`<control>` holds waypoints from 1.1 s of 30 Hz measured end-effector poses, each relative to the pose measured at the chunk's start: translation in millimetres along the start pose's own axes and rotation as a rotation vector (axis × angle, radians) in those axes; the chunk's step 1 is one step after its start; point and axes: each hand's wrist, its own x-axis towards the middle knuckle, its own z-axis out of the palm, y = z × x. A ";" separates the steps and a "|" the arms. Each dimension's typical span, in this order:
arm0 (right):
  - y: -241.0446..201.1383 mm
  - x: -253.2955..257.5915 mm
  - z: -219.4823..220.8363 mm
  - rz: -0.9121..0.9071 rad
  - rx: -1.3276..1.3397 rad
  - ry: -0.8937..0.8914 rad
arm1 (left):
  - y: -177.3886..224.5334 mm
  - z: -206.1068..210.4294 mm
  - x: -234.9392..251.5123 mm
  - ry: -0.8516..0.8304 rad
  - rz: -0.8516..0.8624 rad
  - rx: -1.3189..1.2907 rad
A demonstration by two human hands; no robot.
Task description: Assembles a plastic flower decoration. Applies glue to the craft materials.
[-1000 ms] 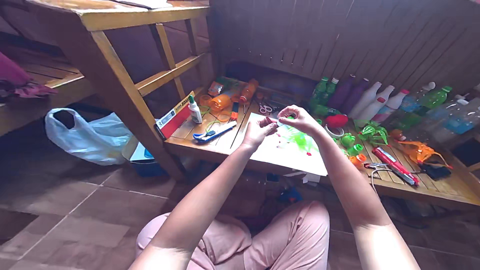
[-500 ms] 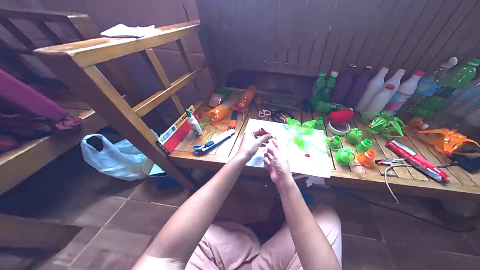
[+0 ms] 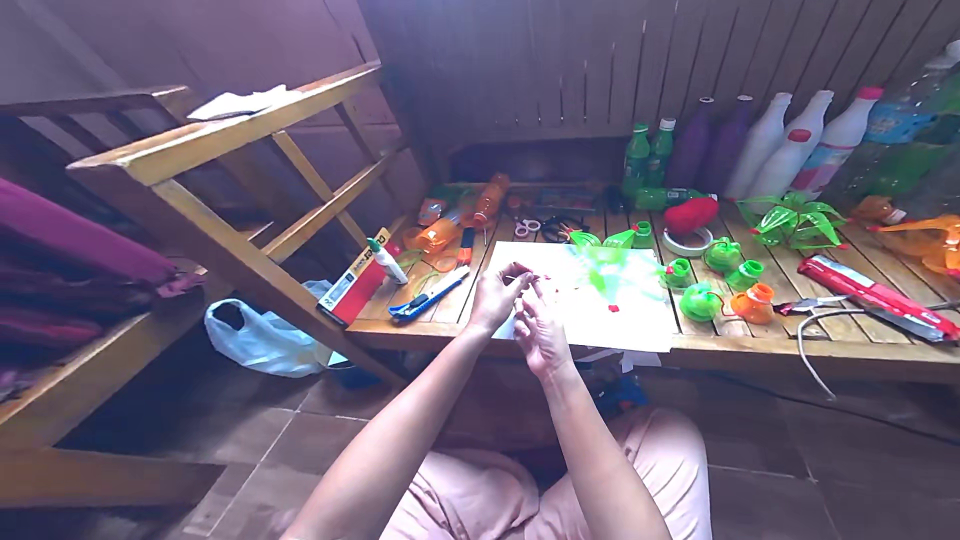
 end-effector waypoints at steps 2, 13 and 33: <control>0.9 0.1 0.0 0.010 0.011 -0.008 | 0.2 -1.1 0.3 0.006 0.000 0.013; 1.7 -0.4 -1.4 0.001 0.044 -0.013 | 2.9 -1.2 2.2 -0.002 -0.008 0.050; 1.4 -1.4 -3.1 0.004 0.081 -0.040 | 7.8 -1.6 1.2 -0.023 0.000 0.119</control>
